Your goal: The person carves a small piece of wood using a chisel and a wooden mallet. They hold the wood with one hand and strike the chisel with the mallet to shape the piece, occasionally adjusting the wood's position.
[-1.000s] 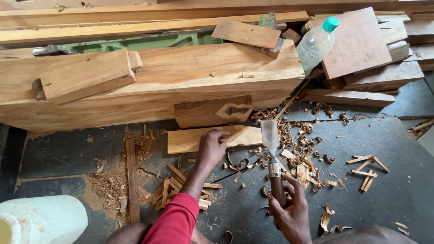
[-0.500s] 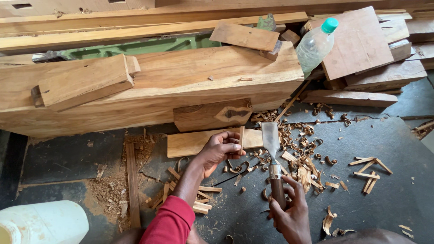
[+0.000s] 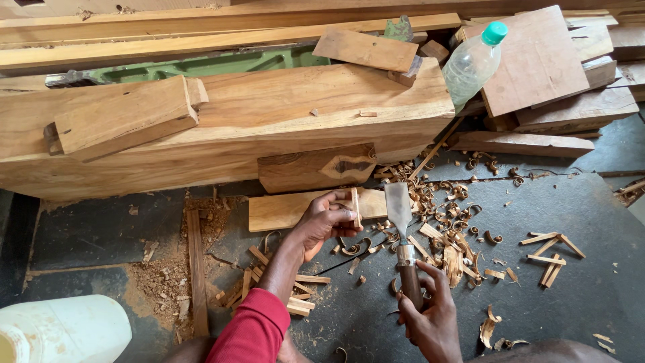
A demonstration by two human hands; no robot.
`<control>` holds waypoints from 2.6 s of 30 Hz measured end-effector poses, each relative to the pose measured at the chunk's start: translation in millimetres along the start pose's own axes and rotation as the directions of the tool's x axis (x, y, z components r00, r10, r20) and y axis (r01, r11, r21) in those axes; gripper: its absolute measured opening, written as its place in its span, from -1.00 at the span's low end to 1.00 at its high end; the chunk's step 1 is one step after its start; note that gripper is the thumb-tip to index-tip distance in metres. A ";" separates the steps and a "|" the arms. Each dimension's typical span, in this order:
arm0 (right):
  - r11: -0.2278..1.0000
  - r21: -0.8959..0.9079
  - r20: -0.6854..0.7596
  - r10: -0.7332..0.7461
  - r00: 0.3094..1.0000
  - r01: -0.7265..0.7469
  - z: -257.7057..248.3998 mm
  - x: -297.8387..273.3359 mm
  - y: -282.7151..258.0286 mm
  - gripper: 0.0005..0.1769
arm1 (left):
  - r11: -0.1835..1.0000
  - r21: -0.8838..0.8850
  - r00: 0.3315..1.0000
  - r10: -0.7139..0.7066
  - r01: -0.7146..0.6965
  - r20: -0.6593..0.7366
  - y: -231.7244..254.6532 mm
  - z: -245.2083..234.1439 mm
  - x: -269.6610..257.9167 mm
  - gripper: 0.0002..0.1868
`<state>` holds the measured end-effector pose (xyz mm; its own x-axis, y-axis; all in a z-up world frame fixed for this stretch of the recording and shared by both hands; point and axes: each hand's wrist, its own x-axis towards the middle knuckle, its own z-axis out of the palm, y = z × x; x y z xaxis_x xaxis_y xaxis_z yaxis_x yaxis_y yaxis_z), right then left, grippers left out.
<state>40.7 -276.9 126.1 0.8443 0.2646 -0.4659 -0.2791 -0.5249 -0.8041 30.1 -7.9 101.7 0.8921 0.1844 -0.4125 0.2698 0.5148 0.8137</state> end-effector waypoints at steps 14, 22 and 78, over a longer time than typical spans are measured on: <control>0.999 -0.035 0.003 0.028 1.000 -0.028 0.9 1.6 2.5 -0.12 | 0.946 -0.324 0.986 0.043 0.011 0.160 13.6 0.8 -13.8 -0.20; 0.995 -0.092 0.007 0.025 1.000 -0.024 1.2 5.6 8.6 -0.13 | 0.969 -0.163 0.962 0.213 -0.185 0.173 33.1 22.1 -19.0 -0.21; 0.975 -0.179 0.045 -0.123 0.991 0.129 30.5 -1.2 93.7 -0.23 | 0.768 0.627 0.733 0.502 -0.134 -0.459 -42.3 -21.3 43.7 -0.95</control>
<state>-0.4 -301.7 40.0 0.8509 0.3628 -0.3798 -0.0819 -0.6227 -0.7782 49.9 -3.8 40.5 0.6228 0.7781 -0.0816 0.3152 -0.1540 0.9365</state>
